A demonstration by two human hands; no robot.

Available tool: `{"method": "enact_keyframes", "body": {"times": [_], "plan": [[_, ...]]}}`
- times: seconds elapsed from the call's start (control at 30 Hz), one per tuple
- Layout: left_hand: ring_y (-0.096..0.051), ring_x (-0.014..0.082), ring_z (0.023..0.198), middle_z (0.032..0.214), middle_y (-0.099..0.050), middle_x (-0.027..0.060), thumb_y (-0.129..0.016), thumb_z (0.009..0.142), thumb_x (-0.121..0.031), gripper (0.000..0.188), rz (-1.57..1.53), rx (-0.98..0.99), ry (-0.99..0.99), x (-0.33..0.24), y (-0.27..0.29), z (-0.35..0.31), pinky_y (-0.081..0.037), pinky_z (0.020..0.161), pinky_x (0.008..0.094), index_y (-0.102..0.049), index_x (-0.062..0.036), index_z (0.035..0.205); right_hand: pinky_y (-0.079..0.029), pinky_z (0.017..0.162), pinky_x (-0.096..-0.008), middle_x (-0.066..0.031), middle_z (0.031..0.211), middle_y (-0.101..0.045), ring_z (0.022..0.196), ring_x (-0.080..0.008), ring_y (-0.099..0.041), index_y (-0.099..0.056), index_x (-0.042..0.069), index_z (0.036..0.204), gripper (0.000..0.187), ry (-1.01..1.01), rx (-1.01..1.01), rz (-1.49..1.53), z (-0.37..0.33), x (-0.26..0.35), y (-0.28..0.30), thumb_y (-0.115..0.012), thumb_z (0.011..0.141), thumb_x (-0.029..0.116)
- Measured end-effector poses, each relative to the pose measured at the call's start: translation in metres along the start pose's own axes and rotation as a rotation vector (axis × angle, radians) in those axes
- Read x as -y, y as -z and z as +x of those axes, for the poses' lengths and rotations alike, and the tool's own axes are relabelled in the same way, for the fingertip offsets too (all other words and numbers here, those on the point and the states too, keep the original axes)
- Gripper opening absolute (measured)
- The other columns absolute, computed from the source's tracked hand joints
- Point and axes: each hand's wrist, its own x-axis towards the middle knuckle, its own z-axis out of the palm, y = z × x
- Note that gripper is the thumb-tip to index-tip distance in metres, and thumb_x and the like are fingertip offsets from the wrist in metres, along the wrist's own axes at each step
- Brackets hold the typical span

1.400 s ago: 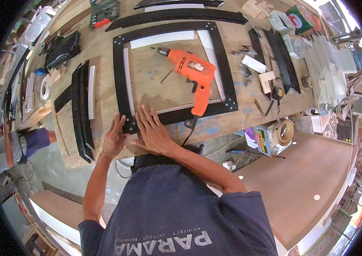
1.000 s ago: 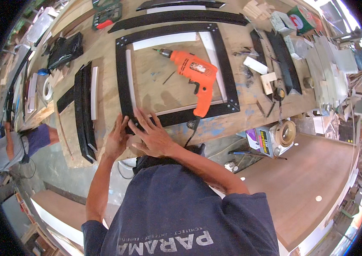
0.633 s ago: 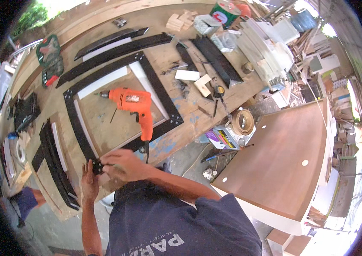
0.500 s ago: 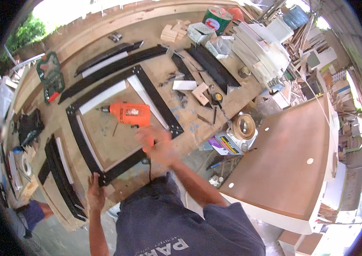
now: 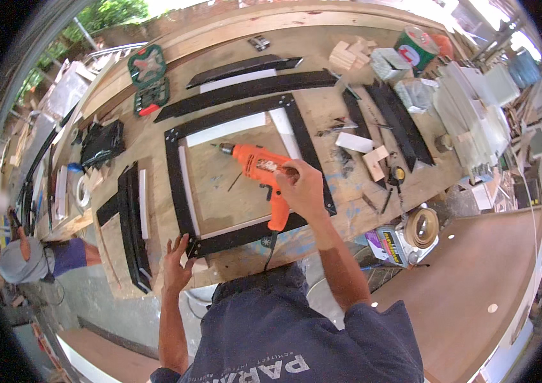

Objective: The person drills holes into the corners of a rectangular frame, fastens corner brackets using the drill, and then measures the dimensions of the frame and additional frame pieces with a tape measure.

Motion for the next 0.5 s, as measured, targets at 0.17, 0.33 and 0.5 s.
{"method": "enact_keyframes", "body": {"times": [0.17, 0.33, 0.5], "plan": [[-0.044, 0.0424, 0.141, 0.133, -0.064, 0.0220, -0.076, 0.074, -0.002, 0.080, 0.099, 0.023, 0.027, -0.020, 0.002, 0.010, -0.016, 0.126, 0.0520, -0.047, -0.0047, 0.148, -0.051, 0.090, -0.0463, -0.0193, 0.105, -0.065, 0.101, -0.0370, -0.067, -0.056, -0.002, 0.124, 0.065, -0.251, -0.404, -0.370, -0.022, -0.029, -0.042, -0.079, 0.083, 0.042], [-0.064, 0.0409, 0.109, 0.110, -0.071, 0.0212, -0.070, 0.083, -0.006, 0.040, -0.034, -0.142, 0.020, -0.058, -0.003, 0.062, -0.046, 0.103, 0.0496, -0.067, -0.0018, 0.122, -0.058, 0.073, -0.0373, -0.0111, 0.107, -0.066, 0.088, -0.0224, -0.068, -0.056, -0.002, 0.126, 0.068, -0.535, -0.035, 0.050, -0.022, -0.074, -0.033, -0.078, 0.087, 0.049], [-0.065, 0.0377, 0.099, 0.105, -0.069, 0.0177, -0.066, 0.085, -0.005, 0.024, 0.025, -0.213, -0.151, -0.044, -0.032, 0.156, -0.053, 0.088, 0.0465, -0.073, -0.0047, 0.108, -0.060, 0.051, -0.0327, -0.0078, 0.101, -0.069, 0.072, -0.0150, -0.067, -0.061, 0.000, 0.120, 0.046, -0.648, 0.122, 0.613, 0.002, -0.046, -0.047, -0.079, 0.090, 0.030]]}}
